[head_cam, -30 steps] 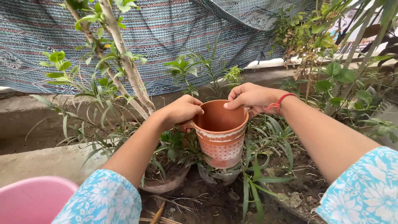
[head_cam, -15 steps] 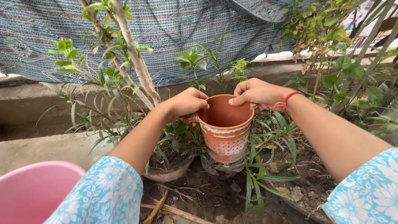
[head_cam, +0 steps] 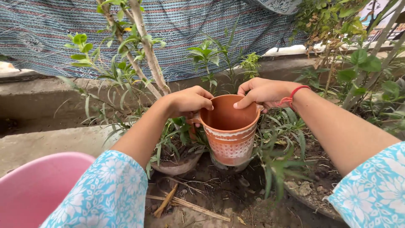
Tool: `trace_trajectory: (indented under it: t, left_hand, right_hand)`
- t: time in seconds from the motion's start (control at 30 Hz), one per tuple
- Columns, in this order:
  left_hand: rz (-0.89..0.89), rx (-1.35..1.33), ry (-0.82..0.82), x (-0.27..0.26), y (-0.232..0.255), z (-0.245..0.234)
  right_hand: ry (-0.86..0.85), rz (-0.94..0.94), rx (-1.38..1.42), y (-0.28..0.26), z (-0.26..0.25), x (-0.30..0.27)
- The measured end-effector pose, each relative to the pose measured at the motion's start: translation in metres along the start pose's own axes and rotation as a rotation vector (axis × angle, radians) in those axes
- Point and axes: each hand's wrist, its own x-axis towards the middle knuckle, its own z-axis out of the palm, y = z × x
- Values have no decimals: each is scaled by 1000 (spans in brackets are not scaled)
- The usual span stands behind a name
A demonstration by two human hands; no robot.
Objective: Watering and tending to various potted plants on an outdoor balcony.
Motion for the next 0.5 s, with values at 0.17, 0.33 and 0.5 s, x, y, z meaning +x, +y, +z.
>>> trace_trajectory:
  t: [0.17,0.33,0.5]
  left_hand:
    - [-48,15,-3,-20,3,-8]
    - [-74,15,-16,-43,5,-17]
    - [-89,-38,-55,-47,-19,-36]
  right_hand:
    - [-72,13,45,-8,7,6]
    - [-120,21,36,-31,21,-6]
    - [-290,85,79,-48,33,-12]
